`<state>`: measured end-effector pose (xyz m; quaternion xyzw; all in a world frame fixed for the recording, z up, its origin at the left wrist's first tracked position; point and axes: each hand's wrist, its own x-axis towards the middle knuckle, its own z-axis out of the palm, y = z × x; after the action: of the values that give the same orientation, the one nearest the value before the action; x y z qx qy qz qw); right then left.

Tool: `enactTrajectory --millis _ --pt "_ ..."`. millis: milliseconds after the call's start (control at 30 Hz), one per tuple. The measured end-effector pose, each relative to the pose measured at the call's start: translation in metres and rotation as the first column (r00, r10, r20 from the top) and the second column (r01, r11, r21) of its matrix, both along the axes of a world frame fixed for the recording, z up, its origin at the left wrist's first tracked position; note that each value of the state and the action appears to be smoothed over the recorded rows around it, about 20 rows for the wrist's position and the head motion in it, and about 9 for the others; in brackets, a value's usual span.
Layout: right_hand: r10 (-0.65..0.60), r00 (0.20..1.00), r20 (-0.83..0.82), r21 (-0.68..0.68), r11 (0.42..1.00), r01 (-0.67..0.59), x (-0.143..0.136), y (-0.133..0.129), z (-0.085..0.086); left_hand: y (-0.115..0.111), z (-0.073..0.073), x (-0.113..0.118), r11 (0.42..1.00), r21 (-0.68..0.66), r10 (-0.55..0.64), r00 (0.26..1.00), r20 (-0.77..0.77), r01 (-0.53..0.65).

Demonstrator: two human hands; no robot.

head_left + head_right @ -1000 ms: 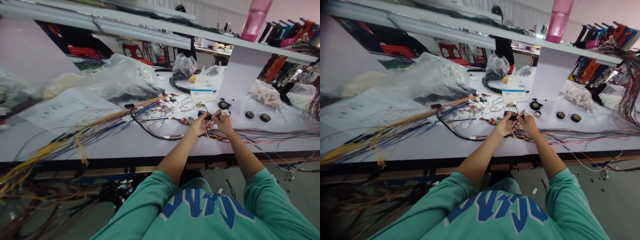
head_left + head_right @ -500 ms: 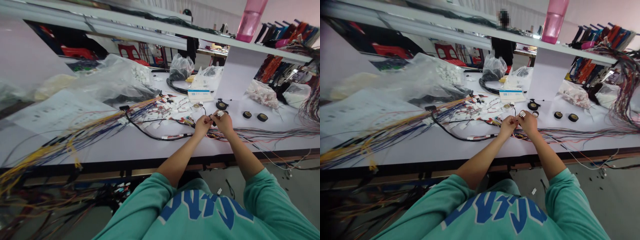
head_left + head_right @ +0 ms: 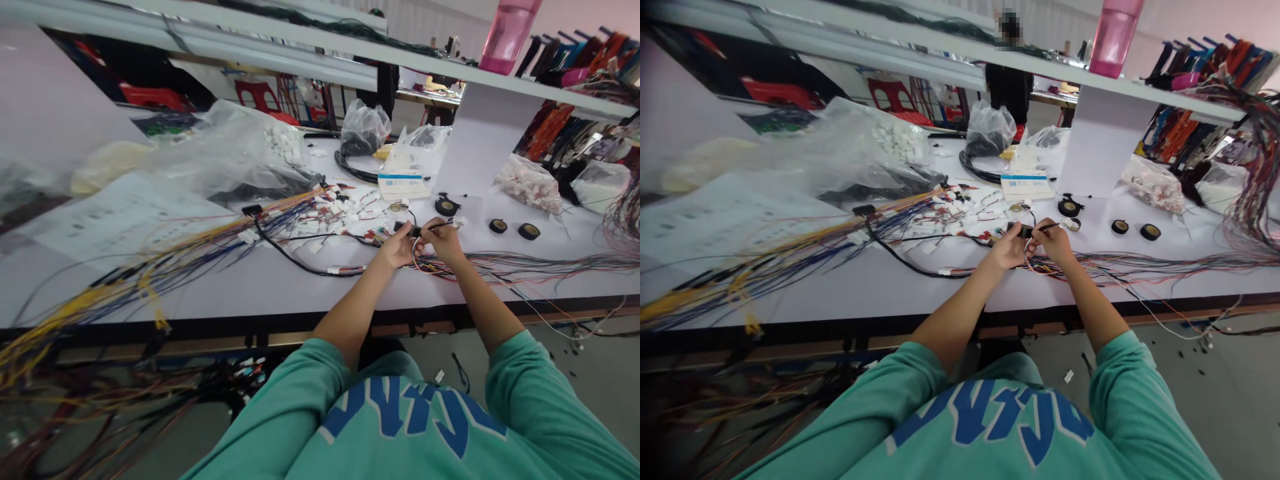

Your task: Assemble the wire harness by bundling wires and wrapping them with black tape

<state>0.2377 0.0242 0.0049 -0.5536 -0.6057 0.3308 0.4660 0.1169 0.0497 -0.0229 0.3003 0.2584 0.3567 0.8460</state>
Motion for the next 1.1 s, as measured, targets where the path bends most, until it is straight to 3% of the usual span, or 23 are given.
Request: enactTrajectory --millis 100,167,267,367,500,567,767,900,1033,1100 --pt "-0.115 0.984 -0.138 -0.108 0.989 0.1 0.006 0.008 -0.003 -0.008 0.001 0.001 0.966 0.224 0.145 0.988 -0.055 -0.129" --pt "-0.203 0.971 -0.129 -0.151 0.972 0.183 0.014 0.014 0.0 -0.017 0.002 0.002 0.86 0.473 0.285 0.948 -0.139 -0.189" --pt "-0.221 0.97 0.099 -0.078 0.97 0.229 0.025 0.017 0.012 -0.024 0.006 -0.001 0.694 0.719 0.308 0.918 -0.252 -0.035" --pt "-0.13 0.896 0.424 0.051 0.992 0.119 0.023 0.012 0.025 -0.02 0.009 -0.002 0.666 0.746 0.365 0.881 -0.302 -0.02" --pt "-0.112 0.765 0.634 0.177 0.984 -0.003 -0.001 0.004 0.031 -0.012 0.011 -0.005 0.597 0.797 0.656 0.626 -0.421 -0.089" --pt "-0.088 0.762 0.642 0.186 0.982 -0.044 -0.009 0.001 0.026 -0.01 0.013 -0.01 0.572 0.817 0.707 0.546 -0.449 -0.069" --pt "-0.065 0.852 0.52 0.219 0.974 -0.06 0.002 -0.014 -0.008 -0.007 0.013 -0.022 0.624 0.774 0.698 0.522 -0.491 -0.107" --pt "0.033 0.843 0.536 0.145 0.981 -0.131 0.012 -0.018 -0.017 -0.011 0.016 -0.023 0.598 0.799 0.705 0.44 -0.557 0.053" --pt "0.162 0.855 0.492 0.115 0.962 -0.248 0.015 -0.005 -0.008 -0.024 0.029 -0.024 0.587 0.768 0.701 0.315 -0.64 0.256" --pt "0.248 0.854 0.457 0.127 0.932 -0.339 0.01 0.005 -0.004 -0.029 0.041 -0.027 0.539 0.76 0.719 0.271 -0.64 0.363"
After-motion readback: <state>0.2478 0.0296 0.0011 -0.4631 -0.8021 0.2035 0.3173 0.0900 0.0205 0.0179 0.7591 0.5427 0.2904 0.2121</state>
